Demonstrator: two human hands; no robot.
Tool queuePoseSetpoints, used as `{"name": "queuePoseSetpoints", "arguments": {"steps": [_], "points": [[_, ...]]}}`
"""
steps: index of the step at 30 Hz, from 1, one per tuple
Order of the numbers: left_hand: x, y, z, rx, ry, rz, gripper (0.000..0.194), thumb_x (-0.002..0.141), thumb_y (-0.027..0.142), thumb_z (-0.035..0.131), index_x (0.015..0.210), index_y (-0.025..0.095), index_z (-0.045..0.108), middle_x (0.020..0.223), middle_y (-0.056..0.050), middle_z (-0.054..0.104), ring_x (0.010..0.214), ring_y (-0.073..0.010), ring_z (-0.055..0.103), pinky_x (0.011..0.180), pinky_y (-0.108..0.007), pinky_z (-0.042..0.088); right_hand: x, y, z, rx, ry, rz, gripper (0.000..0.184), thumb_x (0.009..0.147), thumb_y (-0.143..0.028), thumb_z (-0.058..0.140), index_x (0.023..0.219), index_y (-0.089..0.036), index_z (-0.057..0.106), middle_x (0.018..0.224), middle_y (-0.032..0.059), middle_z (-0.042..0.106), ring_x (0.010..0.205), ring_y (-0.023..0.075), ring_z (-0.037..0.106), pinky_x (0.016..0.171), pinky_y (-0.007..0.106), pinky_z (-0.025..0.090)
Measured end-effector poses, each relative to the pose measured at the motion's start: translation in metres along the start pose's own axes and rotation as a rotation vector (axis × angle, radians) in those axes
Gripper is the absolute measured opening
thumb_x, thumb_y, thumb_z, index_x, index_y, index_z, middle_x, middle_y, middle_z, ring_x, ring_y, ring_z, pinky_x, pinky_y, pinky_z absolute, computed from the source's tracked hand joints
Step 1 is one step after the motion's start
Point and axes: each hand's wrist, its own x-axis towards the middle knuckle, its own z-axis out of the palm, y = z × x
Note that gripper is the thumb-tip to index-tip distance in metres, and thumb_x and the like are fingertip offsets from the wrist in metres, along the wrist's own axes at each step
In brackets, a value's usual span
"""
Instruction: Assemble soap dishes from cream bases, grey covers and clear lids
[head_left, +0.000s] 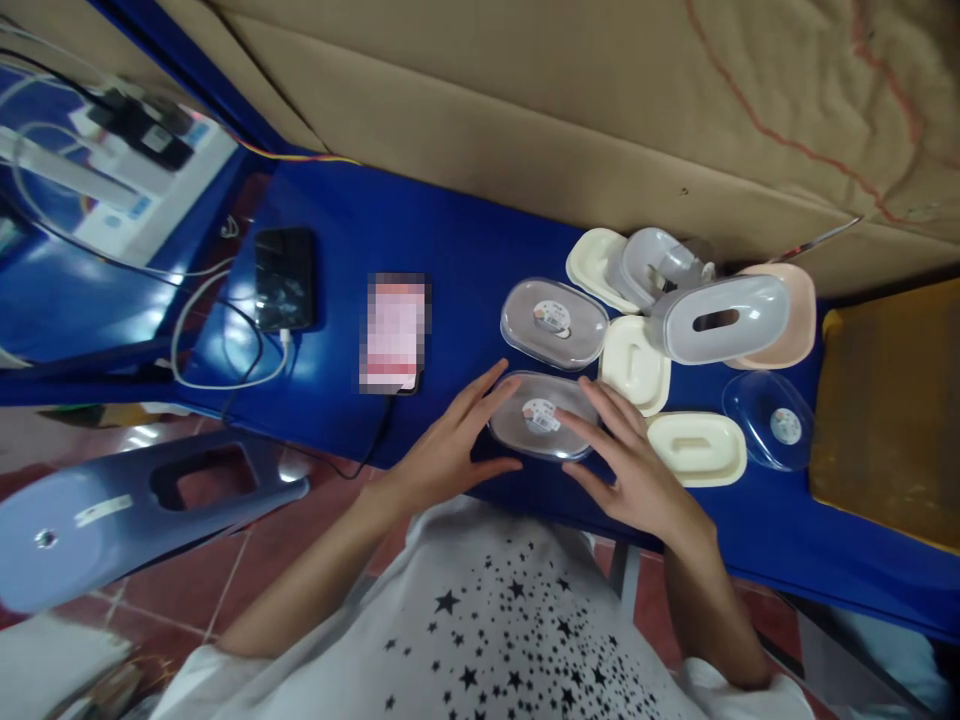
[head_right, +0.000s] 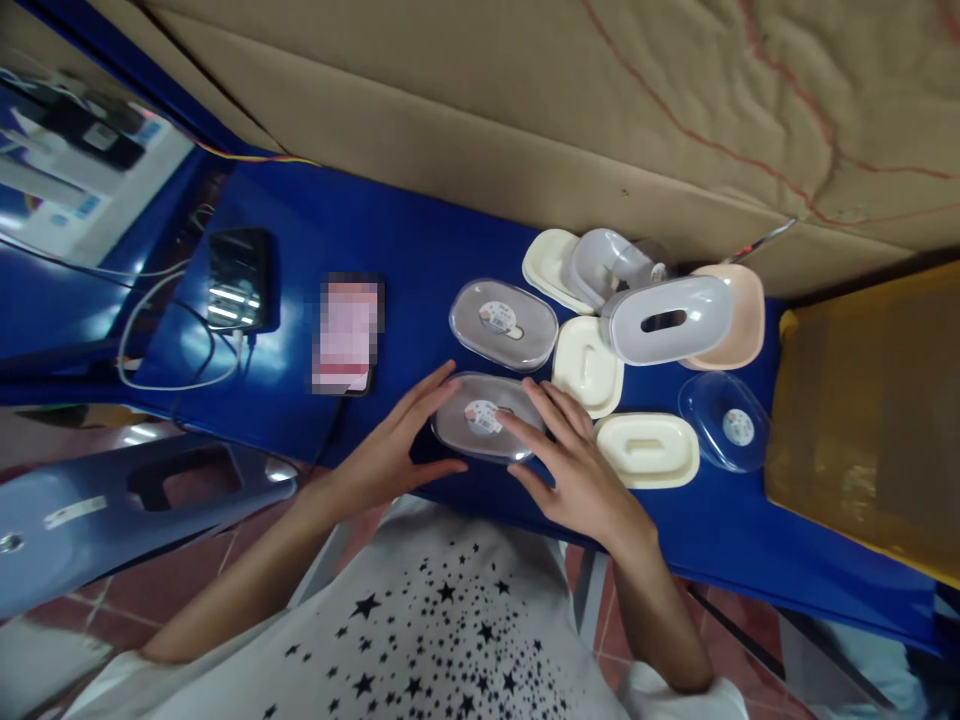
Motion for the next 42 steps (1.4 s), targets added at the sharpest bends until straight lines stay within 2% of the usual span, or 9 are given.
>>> {"name": "queuePoseSetpoints", "arguments": {"steps": [10, 15, 18, 22, 27, 29, 33, 36, 42], "points": [[0.006, -0.012, 0.018, 0.071, 0.083, 0.127, 0.095, 0.097, 0.033, 0.087, 0.174, 0.033, 0.030, 0.172, -0.019, 0.046, 0.159, -0.0382, 0.051, 0.123, -0.062, 0.056, 0.004, -0.002, 0.000, -0.054, -0.049, -0.008, 0.087, 0.108, -0.011, 0.055, 0.180, -0.044, 0.019, 0.191, 0.0009, 0.013, 0.174, 0.0341, 0.024, 0.137, 0.065, 0.038], [0.015, -0.021, 0.006, 0.249, 0.190, 0.111, 0.089, 0.095, 0.036, 0.088, 0.168, 0.028, 0.038, 0.163, -0.019, 0.057, 0.154, -0.0399, 0.056, 0.131, -0.069, 0.042, 0.000, 0.001, 0.008, -0.240, 0.129, 0.146, 0.093, 0.111, -0.034, 0.063, 0.183, -0.028, 0.005, 0.185, 0.0172, 0.029, 0.170, 0.0398, 0.033, 0.135, 0.071, 0.037], [0.022, -0.029, -0.004, 0.314, 0.261, 0.070, 0.088, 0.096, 0.042, 0.086, 0.168, 0.026, 0.038, 0.166, -0.021, 0.053, 0.157, -0.0422, 0.052, 0.133, -0.073, 0.035, -0.002, -0.002, 0.016, -0.352, 0.226, 0.256, 0.077, 0.113, -0.034, 0.061, 0.180, -0.022, 0.025, 0.169, 0.0206, 0.057, 0.158, 0.0388, 0.054, 0.133, 0.072, 0.037], [0.022, -0.025, -0.007, 0.357, 0.294, 0.056, 0.091, 0.097, 0.034, 0.084, 0.172, 0.026, 0.033, 0.177, -0.025, 0.037, 0.165, -0.0477, 0.038, 0.132, -0.077, 0.032, -0.017, -0.015, 0.025, -0.314, 0.185, 0.191, 0.041, 0.109, -0.011, 0.055, 0.147, -0.020, 0.067, 0.142, 0.0116, 0.077, 0.136, 0.0274, 0.072, 0.134, 0.060, 0.042], [0.008, 0.008, 0.009, 0.369, 0.327, 0.348, 0.069, 0.096, 0.014, 0.079, 0.158, 0.025, 0.053, 0.172, -0.018, 0.049, 0.159, -0.0381, 0.049, 0.131, -0.061, 0.041, -0.052, -0.028, 0.010, -0.139, 0.053, 0.091, 0.048, 0.100, 0.005, 0.047, 0.131, -0.024, 0.071, 0.134, 0.0049, 0.081, 0.138, 0.0210, 0.071, 0.139, 0.057, 0.036], [0.006, 0.021, 0.019, 0.339, 0.164, 0.481, 0.054, 0.099, 0.010, 0.073, 0.150, 0.022, 0.061, 0.163, -0.016, 0.059, 0.152, -0.0323, 0.057, 0.125, -0.050, 0.049, -0.058, -0.022, -0.008, -0.131, 0.063, 0.065, 0.052, 0.100, 0.004, 0.048, 0.137, -0.026, 0.068, 0.141, 0.0043, 0.079, 0.143, 0.0198, 0.068, 0.138, 0.054, 0.038], [0.014, 0.030, 0.039, 0.415, -0.050, 0.519, 0.025, 0.108, 0.018, 0.063, 0.133, 0.019, 0.070, 0.155, -0.015, 0.068, 0.146, -0.0336, 0.064, 0.117, -0.052, 0.053, -0.041, 0.018, -0.050, -0.529, 0.361, 0.150, 0.053, 0.104, -0.003, 0.059, 0.152, -0.023, 0.062, 0.162, 0.0133, 0.065, 0.157, 0.0300, 0.056, 0.134, 0.060, 0.041], [0.016, 0.026, 0.044, 0.442, -0.033, 0.491, 0.021, 0.112, 0.023, 0.061, 0.131, 0.018, 0.069, 0.148, -0.016, 0.074, 0.135, -0.0320, 0.071, 0.107, -0.048, 0.057, -0.018, 0.056, -0.071, -0.810, 0.339, 0.197, 0.047, 0.106, -0.009, 0.066, 0.151, -0.019, 0.065, 0.169, 0.0159, 0.058, 0.158, 0.0377, 0.054, 0.132, 0.063, 0.038], [0.005, 0.020, 0.047, 0.381, 0.091, 0.326, 0.044, 0.109, 0.024, 0.070, 0.151, 0.018, 0.057, 0.148, -0.018, 0.072, 0.129, -0.0322, 0.073, 0.101, -0.045, 0.058, -0.016, 0.069, -0.061, -0.797, 0.376, -0.017, 0.027, 0.112, -0.012, 0.058, 0.128, -0.025, 0.077, 0.122, 0.0028, 0.086, 0.127, 0.0218, 0.076, 0.128, 0.050, 0.041]]}}
